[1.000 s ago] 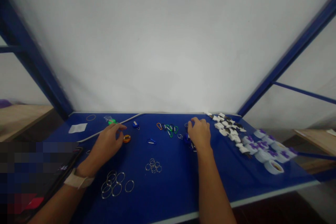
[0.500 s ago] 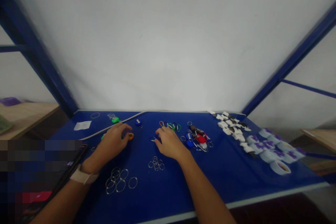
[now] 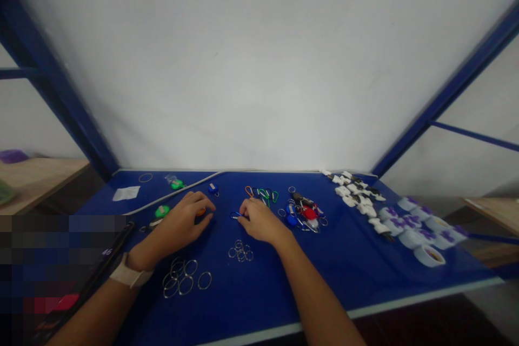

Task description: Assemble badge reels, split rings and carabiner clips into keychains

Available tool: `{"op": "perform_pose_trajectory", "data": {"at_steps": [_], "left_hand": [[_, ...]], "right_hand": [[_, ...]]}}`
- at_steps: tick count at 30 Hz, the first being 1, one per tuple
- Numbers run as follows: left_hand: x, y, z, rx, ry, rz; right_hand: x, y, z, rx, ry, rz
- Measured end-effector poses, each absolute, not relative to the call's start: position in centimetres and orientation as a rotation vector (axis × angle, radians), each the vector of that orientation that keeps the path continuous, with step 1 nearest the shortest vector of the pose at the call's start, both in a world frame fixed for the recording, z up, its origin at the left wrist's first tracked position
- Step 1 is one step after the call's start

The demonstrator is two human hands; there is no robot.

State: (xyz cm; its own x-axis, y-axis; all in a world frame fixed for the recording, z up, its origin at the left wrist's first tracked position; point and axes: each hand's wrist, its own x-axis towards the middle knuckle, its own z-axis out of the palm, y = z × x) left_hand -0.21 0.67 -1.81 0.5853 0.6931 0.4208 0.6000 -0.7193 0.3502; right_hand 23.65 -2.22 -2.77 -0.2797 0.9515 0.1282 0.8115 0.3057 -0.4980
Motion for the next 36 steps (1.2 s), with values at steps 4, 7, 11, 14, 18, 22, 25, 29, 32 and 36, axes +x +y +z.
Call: {"op": "perform_pose_trajectory", "data": {"at_steps": [4, 7, 11, 14, 18, 22, 25, 29, 32, 36], "left_hand": [[-0.3, 0.8, -1.7, 2.624, 1.169, 0.834], [-0.5, 1.2, -1.8, 2.581, 1.285, 0.846], [-0.9, 1.4, -2.1, 2.661, 1.414, 0.833], [-1.0, 1.2, -2.4, 2.732, 1.469, 0.731], [-1.1, 1.1, -2.7, 2.715, 1.454, 0.585], [-1.0, 1.2, -2.8, 2.685, 1.378, 0.583], [-1.0, 1.4, -2.9, 2.637, 1.322, 0.623], [-1.0, 1.7, -3.3, 2.54, 1.281, 0.752], [-0.9, 1.9, -3.3, 2.491, 1.244, 0.867], [-0.7, 1.9, -2.8, 2.459, 1.196, 0.967]], "right_hand": [[23.3, -2.3, -2.5, -1.498, -2.215, 0.487], [22.6, -2.7, -2.1, -1.46, -2.231, 0.442], [21.3, -3.7, -0.9, -1.376, -2.297, 0.436], [20.1, -4.5, -0.2, -1.268, -2.414, 0.627], [18.8, -5.1, -0.4, -1.062, -2.566, 0.865], [17.9, -5.5, -0.9, -0.969, -2.657, 0.913], [17.7, -5.6, -0.8, -0.976, -2.669, 0.924], [17.9, -5.4, -0.8, -1.034, -2.634, 0.896], [18.1, -5.2, -0.9, -1.051, -2.615, 0.85], [19.1, -4.8, -0.6, -1.067, -2.538, 0.767]]}}
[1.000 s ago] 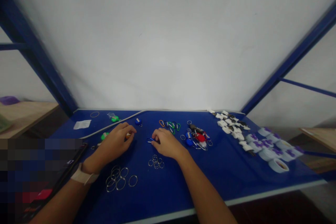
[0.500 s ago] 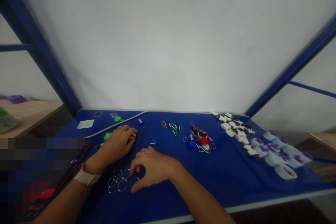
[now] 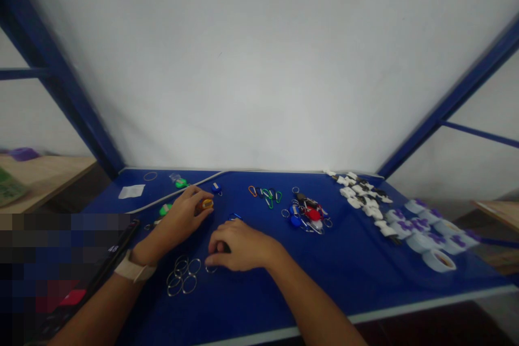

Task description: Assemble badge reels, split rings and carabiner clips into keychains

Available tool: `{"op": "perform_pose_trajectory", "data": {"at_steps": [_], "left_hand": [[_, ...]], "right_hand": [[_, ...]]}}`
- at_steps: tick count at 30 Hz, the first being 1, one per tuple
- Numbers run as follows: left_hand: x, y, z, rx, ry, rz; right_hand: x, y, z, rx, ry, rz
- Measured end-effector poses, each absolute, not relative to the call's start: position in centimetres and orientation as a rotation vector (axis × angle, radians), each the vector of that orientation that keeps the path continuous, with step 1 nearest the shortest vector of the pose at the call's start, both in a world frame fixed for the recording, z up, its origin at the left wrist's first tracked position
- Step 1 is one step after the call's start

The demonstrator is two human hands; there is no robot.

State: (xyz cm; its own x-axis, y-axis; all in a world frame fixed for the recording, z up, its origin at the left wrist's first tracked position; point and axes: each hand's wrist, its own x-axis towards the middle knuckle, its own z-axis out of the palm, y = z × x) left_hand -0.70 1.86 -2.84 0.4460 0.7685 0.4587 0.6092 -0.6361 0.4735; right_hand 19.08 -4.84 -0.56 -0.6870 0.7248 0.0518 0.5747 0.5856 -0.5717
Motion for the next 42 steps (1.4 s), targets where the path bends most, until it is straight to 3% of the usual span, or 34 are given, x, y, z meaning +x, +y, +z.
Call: {"op": "perform_pose_trajectory", "data": {"at_steps": [3, 7, 12, 23, 33, 42], "left_hand": [[-0.6, 1.8, -2.6, 2.442, 1.187, 0.965], [-0.4, 1.6, -2.5, 2.383, 1.17, 0.898], [-0.2, 1.1, -2.3, 2.37, 1.136, 0.82], [0.5, 0.6, -2.0, 2.368, 1.005, 0.822], [0.7, 0.2, -2.2, 2.291, 0.989, 0.713], [1.2, -0.8, -0.3, 2.207, 0.782, 0.656]], "right_hand": [[21.0, -4.4, 0.1, -1.189, -2.378, 0.777], [23.8, -3.9, 0.7, -1.342, -2.323, 1.05], [24.6, -3.5, 0.5, -1.393, -2.447, 0.938], [23.6, -3.9, 0.8, -1.444, -2.373, 1.055], [22.0, -3.8, 0.3, -1.377, -1.97, 0.813], [20.2, -3.9, -0.9, -1.26, -2.015, 0.703]]}}
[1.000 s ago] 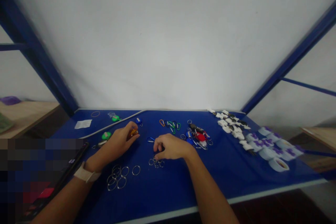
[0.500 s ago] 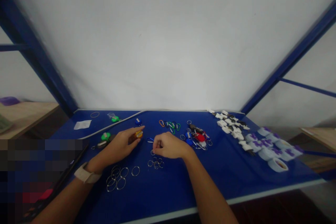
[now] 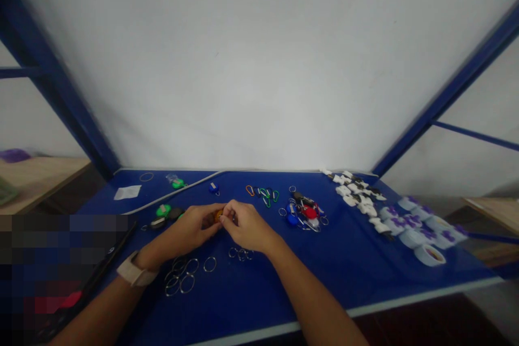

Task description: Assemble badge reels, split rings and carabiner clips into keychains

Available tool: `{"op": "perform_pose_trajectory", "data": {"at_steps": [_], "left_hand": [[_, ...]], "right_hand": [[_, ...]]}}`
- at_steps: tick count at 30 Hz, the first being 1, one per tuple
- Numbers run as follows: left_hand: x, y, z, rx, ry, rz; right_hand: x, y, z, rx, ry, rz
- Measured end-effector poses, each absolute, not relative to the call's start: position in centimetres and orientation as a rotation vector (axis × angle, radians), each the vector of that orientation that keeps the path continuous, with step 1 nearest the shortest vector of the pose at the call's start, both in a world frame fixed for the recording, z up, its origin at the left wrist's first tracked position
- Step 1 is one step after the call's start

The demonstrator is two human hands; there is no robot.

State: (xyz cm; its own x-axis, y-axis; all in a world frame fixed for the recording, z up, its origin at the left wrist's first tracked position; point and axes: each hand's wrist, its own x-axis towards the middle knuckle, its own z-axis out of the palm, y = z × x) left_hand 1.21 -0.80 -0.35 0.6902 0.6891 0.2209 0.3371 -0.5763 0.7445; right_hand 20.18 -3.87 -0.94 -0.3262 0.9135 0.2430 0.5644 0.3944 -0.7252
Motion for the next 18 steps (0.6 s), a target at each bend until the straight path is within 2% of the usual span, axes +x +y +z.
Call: {"op": "perform_pose_trajectory", "data": {"at_steps": [10, 18], "left_hand": [[1.0, -0.8, -0.8, 2.072, 0.77, 0.647], [1.2, -1.0, -0.3, 2.067, 0.775, 0.69]], "right_hand": [[20.5, -3.4, -1.2, -1.335, -1.922, 0.656], [21.6, -2.9, -1.2, -1.325, -1.833, 0.759]]}}
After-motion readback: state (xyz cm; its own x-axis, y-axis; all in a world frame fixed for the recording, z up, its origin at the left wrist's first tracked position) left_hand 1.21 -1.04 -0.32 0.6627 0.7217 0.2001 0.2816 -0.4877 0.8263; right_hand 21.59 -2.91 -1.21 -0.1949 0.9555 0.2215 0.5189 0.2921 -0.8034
